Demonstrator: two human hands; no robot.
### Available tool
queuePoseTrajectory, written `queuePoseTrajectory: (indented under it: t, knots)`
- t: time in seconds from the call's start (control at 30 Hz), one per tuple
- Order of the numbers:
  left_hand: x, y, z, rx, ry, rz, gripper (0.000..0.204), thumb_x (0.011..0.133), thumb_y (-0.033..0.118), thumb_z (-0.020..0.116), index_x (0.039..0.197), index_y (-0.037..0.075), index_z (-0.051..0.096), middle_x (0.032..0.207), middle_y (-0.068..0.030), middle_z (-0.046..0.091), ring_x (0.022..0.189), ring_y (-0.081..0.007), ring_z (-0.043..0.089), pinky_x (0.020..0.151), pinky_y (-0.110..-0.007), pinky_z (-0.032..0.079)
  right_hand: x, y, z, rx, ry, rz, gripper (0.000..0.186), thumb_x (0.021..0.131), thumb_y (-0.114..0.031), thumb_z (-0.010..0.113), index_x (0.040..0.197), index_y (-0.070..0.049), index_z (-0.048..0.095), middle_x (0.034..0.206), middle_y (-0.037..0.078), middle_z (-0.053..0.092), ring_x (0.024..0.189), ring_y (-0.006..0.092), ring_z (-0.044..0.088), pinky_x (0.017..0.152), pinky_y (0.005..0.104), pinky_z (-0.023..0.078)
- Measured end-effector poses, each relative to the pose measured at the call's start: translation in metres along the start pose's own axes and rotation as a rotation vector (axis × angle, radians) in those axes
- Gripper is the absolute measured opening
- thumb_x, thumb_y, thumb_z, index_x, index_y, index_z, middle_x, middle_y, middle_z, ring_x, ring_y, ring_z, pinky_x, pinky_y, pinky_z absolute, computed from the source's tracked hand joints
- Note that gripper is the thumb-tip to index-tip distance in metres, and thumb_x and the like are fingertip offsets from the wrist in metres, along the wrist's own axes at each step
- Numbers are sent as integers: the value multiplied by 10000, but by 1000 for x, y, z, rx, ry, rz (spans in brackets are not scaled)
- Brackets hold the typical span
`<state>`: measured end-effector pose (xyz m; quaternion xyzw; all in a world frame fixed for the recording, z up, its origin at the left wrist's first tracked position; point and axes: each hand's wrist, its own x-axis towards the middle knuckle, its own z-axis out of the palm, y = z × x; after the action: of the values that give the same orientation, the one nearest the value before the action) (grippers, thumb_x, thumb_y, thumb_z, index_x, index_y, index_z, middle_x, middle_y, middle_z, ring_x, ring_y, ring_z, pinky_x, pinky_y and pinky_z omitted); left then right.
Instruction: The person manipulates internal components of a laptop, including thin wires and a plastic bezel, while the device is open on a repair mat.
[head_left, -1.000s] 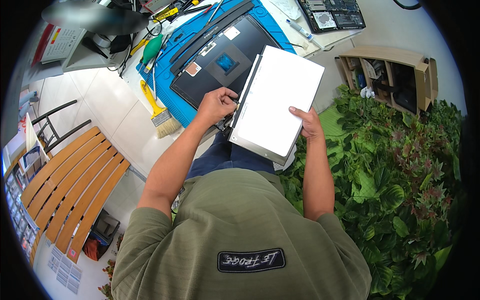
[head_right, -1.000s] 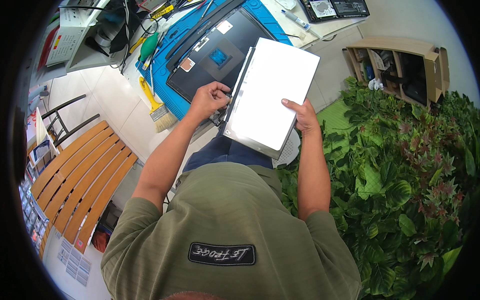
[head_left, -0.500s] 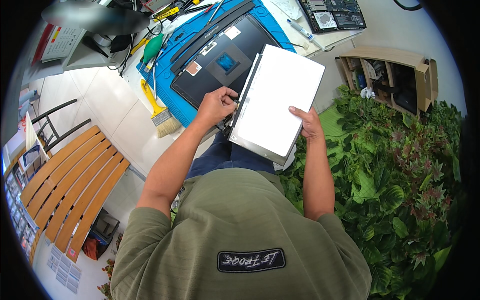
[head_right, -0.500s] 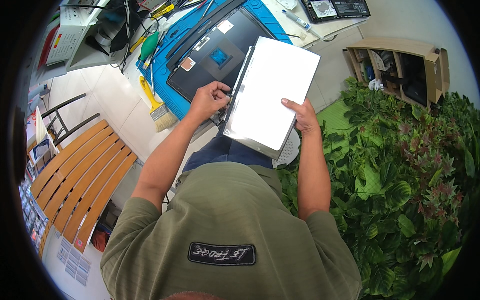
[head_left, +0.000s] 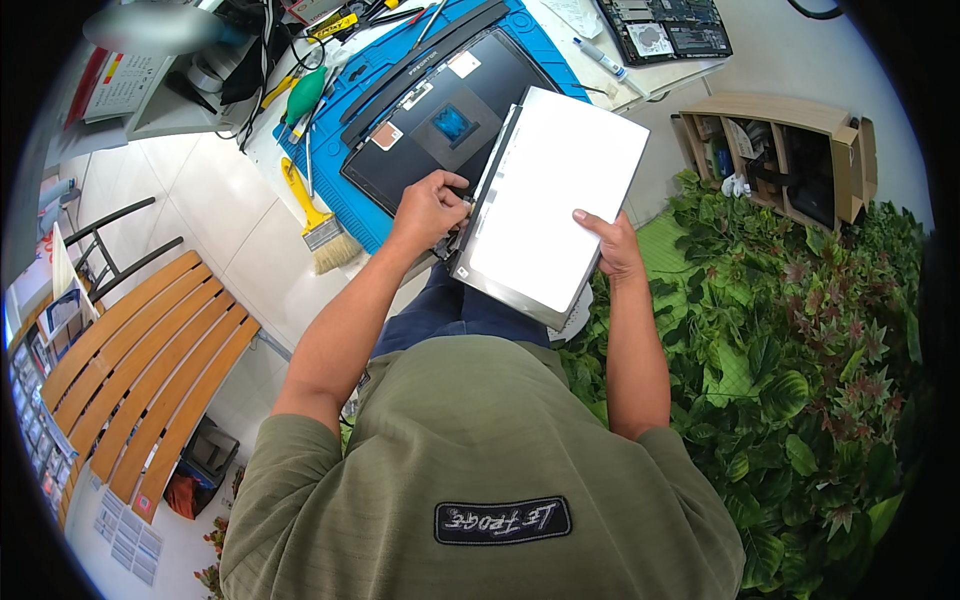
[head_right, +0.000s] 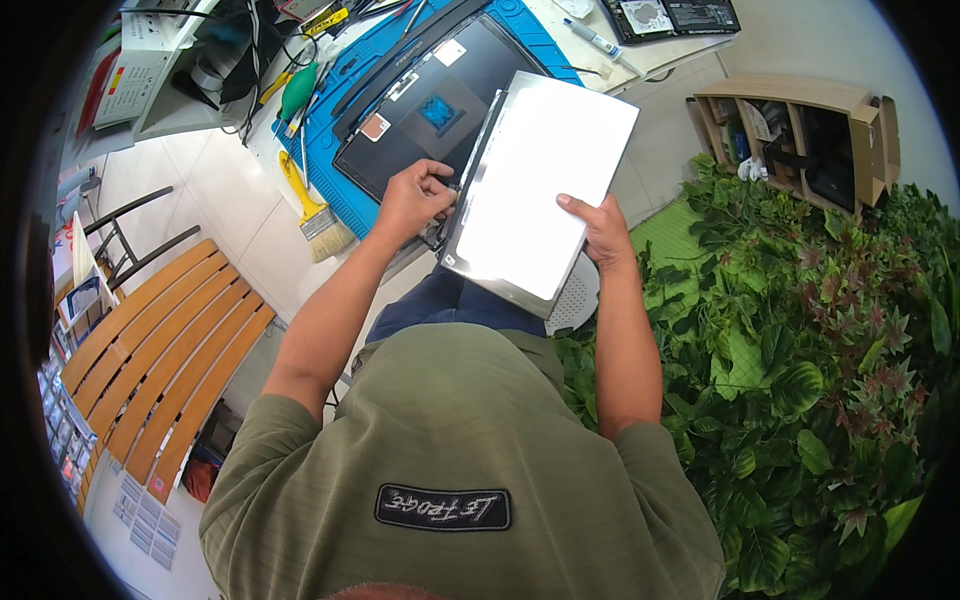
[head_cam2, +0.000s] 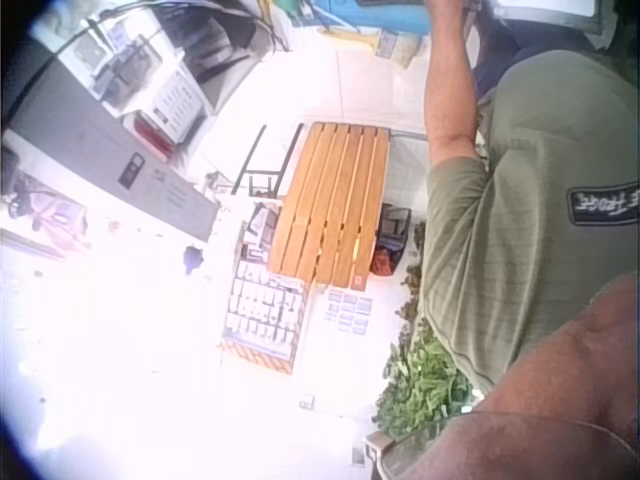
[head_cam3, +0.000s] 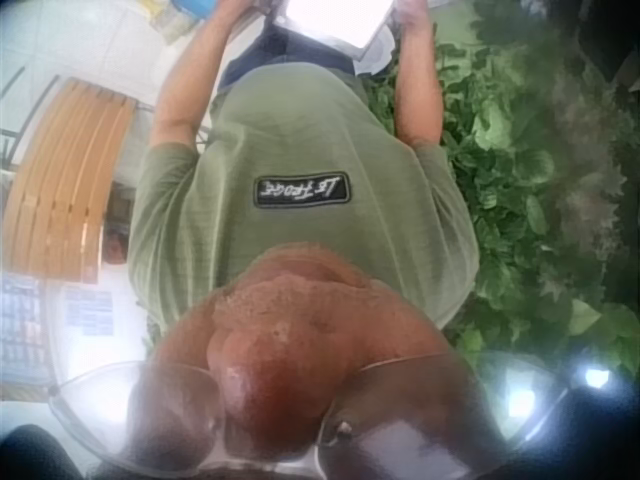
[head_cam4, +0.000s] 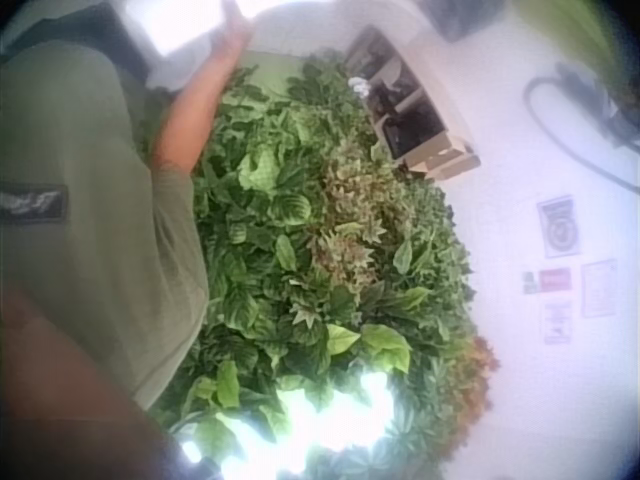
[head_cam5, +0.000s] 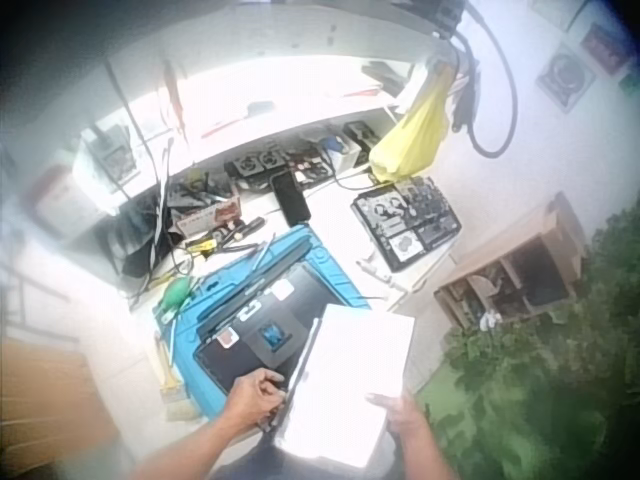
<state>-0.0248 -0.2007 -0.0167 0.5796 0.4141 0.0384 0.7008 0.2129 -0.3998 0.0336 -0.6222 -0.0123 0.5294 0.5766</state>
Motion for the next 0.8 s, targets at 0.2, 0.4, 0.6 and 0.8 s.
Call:
queuePoseTrajectory:
  t: [0.2, 0.4, 0.6, 0.8]
  knots:
    - [-3, 5, 0, -45, 21, -32, 395, 872, -11, 754, 1233, -73, 607, 789, -73, 720, 713, -122, 712, 638, -243, 561, 0, 2, 1, 10, -1, -7, 479, 852, -37, 758, 1276, 99, 581, 1140, 191, 694, 1002, 273, 712, 869, 381, 589]
    - [-4, 0, -3, -76, 29, -43, 495, 879, 3, 756, 1329, -98, 577, 832, -90, 740, 727, -121, 713, 650, -246, 565, 1, 5, 0, -1, 3, -13, 485, 851, -46, 764, 1278, 99, 585, 1146, 186, 696, 1024, 272, 705, 888, 385, 578]
    - [-3, -2, -2, -57, 42, -81, 526, 889, 34, 765, 1357, -104, 568, 865, -98, 751, 730, -116, 710, 650, -247, 563, 0, 5, 2, 3, 10, -26, 487, 850, -52, 769, 1276, 98, 586, 1152, 189, 696, 1029, 275, 705, 892, 383, 577]
    - [-3, -6, -3, -20, 63, -70, 495, 885, 43, 772, 1330, -95, 605, 895, -80, 741, 711, -91, 668, 658, -237, 548, -1, 3, 3, -20, 12, -36, 493, 848, -54, 771, 1278, 99, 583, 1153, 188, 695, 1034, 272, 703, 897, 384, 574]
